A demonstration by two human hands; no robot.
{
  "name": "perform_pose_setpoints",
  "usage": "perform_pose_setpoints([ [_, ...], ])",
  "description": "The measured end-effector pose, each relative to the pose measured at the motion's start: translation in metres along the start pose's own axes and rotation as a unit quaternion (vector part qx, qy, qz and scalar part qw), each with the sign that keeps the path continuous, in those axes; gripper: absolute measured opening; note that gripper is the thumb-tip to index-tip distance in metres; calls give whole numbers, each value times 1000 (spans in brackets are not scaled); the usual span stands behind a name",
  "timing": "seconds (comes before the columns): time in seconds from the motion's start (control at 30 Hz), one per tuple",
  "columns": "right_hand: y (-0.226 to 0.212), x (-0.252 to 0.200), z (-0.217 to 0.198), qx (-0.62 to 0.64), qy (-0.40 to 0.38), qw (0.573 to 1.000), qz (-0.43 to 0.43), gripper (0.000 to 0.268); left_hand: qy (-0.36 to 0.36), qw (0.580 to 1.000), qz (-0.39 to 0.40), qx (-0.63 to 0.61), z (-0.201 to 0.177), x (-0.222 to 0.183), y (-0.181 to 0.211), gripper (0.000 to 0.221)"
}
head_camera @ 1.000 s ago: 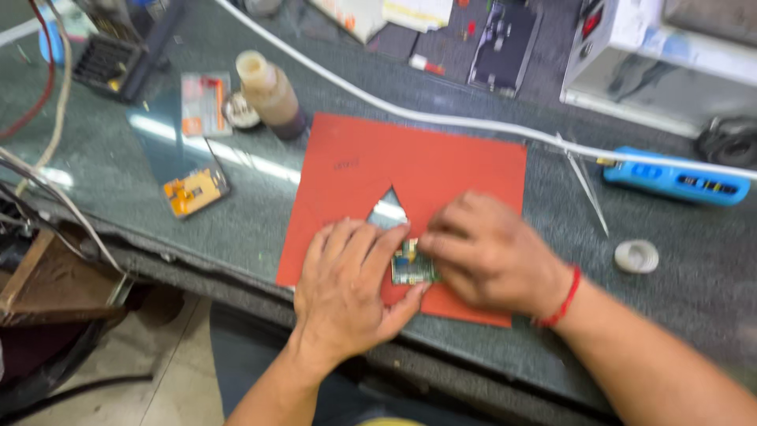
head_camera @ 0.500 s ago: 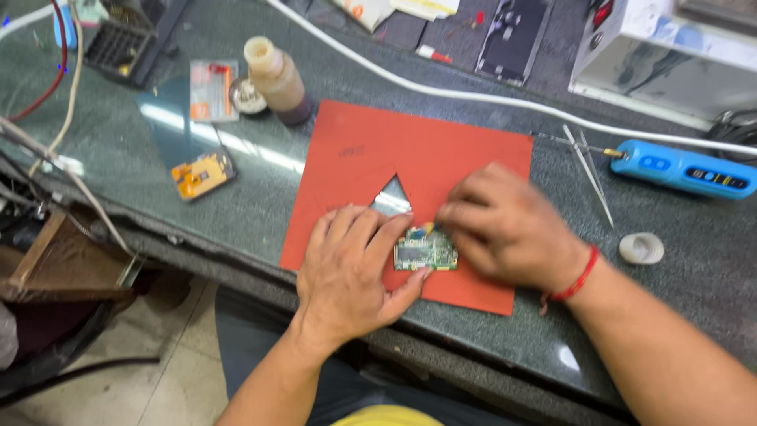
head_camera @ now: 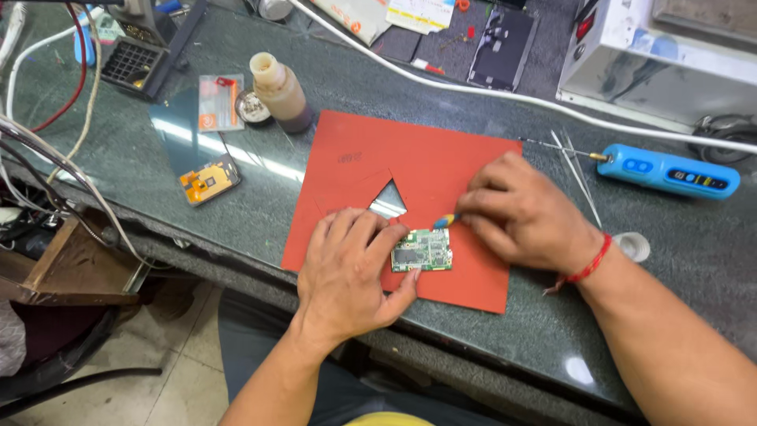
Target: The person brushes a small circuit board on a red mat and applies a blue substance to specific components with a precision applicator.
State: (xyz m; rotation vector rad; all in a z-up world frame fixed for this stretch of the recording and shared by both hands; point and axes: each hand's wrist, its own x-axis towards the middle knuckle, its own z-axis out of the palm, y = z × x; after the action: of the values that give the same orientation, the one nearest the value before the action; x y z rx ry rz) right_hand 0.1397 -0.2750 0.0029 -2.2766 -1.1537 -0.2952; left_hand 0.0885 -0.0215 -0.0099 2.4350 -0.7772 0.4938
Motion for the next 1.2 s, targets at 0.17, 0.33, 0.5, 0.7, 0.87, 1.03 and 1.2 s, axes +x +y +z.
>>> perform_pose_setpoints([
  [0.17,-4,0,5,61,-34,997,-38,18,15,1000,10,-5,0,1,-1,44],
  [0.33,-2,3,2,64,-30,995,-67,18,19,1000,8,-5,0,5,-2,46],
  [0.5,3,1,-1,28,-22,999,-28,18,24,1000,11,-10,-1,3,1,46],
  [0.7,7,1,-4,13,-20,999,-21,16,8,1000,6,-8,1,2,-1,45],
  [0.87,8,-2,1,74,-53,995,-34,18,6,1000,7,-7,1,1,0,45],
  [1.03,6,-1,0,56,-72,993,-68,17,16,1000,10,-9,0,3,-1,46],
  [1.2,10,0,-7,33,-52,998,-32,16,18,1000,8,-13,-1,5,0,46],
])
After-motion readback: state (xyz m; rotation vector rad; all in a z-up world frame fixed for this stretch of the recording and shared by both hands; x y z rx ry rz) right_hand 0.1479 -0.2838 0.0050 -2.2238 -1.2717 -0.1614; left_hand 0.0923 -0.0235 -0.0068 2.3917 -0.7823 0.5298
